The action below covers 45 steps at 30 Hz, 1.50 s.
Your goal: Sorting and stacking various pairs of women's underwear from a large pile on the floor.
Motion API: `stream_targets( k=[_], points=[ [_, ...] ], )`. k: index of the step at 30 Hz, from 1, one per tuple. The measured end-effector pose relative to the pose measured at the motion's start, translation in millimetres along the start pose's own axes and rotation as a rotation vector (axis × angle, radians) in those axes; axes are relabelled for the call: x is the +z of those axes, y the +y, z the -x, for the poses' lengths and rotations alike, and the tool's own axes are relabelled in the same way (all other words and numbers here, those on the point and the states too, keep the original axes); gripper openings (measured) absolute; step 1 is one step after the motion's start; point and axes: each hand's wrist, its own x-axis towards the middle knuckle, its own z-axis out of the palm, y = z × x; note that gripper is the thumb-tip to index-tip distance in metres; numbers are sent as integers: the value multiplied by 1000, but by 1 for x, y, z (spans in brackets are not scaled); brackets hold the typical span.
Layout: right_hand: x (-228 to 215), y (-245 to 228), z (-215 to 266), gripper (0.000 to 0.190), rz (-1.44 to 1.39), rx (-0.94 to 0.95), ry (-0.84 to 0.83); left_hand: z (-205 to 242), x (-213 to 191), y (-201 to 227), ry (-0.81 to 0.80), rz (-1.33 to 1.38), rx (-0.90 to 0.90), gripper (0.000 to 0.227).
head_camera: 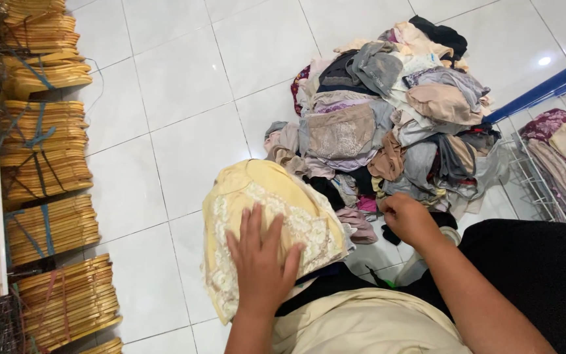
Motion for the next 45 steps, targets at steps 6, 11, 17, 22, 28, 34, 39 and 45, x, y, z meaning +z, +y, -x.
stream_targets(
  k=[6, 11, 17, 22, 28, 34, 39, 45],
  points=[
    [46, 49, -49, 14, 46, 3, -72, 50, -2, -13, 30, -29, -4, 60],
    [78, 73, -118, 21, 91, 121, -141, 54, 11, -24, 109, -57, 15, 59],
    [104, 68, -170, 35, 260, 51, -35, 54, 17, -30, 157, -111, 9, 60],
    [133, 125, -217, 54, 197, 46, 237, 68, 35, -49, 192, -148, 40, 63],
    [103, 114, -253, 84, 39, 228, 250, 87, 60, -78, 258, -249, 54, 67],
    [88, 94, -254, 63, 204, 376, 79, 97, 65, -91, 164, -296, 53, 69],
    [78, 87, -242, 38, 233, 216, 313, 93, 60, -82, 154, -265, -4, 65],
    [11, 95, -216, 28, 105, 45, 809, 88, 56, -78, 165, -233, 8, 63]
  ],
)
